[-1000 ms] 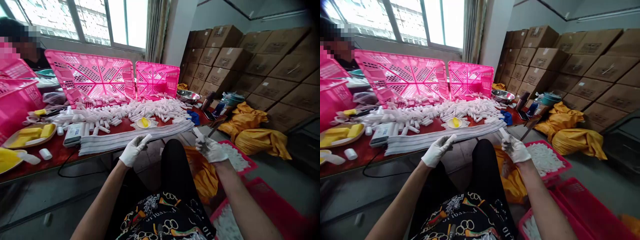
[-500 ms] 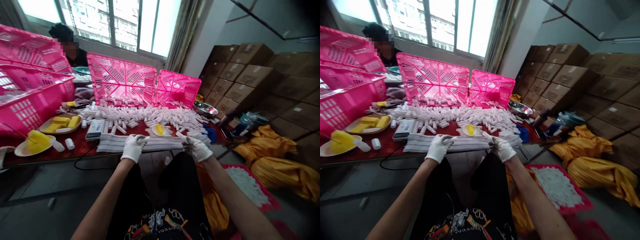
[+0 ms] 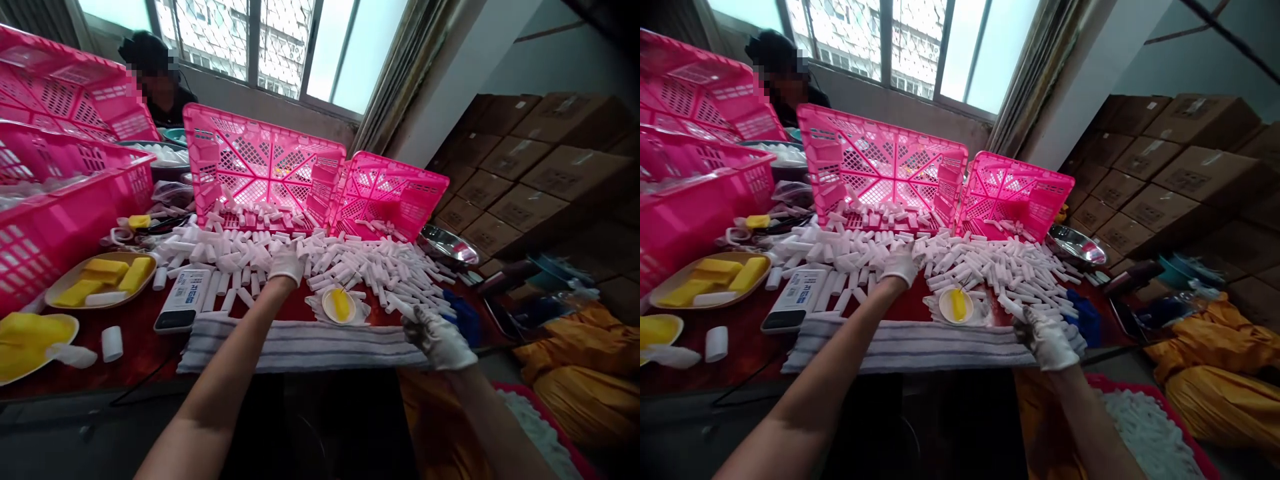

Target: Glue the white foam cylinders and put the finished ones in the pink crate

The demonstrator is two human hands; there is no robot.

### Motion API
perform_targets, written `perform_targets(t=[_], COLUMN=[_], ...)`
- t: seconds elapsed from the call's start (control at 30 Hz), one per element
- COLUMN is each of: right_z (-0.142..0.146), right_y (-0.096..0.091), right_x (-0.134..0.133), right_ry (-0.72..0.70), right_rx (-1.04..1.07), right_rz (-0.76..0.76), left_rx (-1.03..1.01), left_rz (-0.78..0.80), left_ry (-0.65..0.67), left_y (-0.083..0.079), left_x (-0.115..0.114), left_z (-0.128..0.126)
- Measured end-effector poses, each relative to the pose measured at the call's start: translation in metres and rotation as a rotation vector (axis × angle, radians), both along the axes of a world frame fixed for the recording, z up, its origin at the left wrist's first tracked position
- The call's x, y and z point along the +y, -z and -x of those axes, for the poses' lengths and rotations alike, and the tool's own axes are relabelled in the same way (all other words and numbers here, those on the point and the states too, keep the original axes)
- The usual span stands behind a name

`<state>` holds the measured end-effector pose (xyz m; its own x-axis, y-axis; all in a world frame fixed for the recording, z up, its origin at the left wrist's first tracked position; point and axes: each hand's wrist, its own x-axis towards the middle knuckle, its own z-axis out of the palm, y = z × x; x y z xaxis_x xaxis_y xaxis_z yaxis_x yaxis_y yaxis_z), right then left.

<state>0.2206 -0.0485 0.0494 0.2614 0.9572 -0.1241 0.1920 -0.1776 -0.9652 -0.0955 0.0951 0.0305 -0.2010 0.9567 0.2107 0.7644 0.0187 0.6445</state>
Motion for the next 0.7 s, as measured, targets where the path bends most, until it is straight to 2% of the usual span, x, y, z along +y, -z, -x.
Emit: perform_targets(t=[0.07, 0.13, 0.2, 0.27, 0.37, 0.5, 0.6, 0.7], right_z=[0.001, 0.004, 0.009, 0.015, 0.024, 0.033, 0.034, 0.032], right_y=[0.01, 0.022, 0.034, 0.046, 0.063, 0.082, 0.094, 0.1], right_x=[0.007, 0.014, 0.023, 0.036, 0.057, 0.078, 0.082, 0.08], right_ry=[-0.003, -0.085, -0.194, -0.261, -0.336, -0.36, -0.352, -0.397], right_rx=[0.133, 0.179, 0.179, 0.172, 0.105, -0.13, -0.221, -0.246], right_rz=[0.08, 0.1, 0.094, 0.085, 0.044, -0.115, -0.297, -0.422], left_rx=[0.051, 0.153, 0.205, 0.28, 0.383, 0.349, 0.26, 0.208], left_rz=[0.037, 0.104, 0.151, 0.18, 0.181, 0.161, 0.112, 0.008], left_ry=[-0.021, -0.064, -0.075, -0.072, -0.052, 0.017, 0.064, 0.019], left_y=[0.003, 0.009, 0.018, 0.028, 0.041, 0.053, 0.059, 0.057], left_x=[0.019, 0.027, 0.026, 0.015, -0.008, -0.036, -0.052, -0.073], left_z=[0.017, 0.039, 0.057, 0.063, 0.052, 0.023, 0.011, 0.008])
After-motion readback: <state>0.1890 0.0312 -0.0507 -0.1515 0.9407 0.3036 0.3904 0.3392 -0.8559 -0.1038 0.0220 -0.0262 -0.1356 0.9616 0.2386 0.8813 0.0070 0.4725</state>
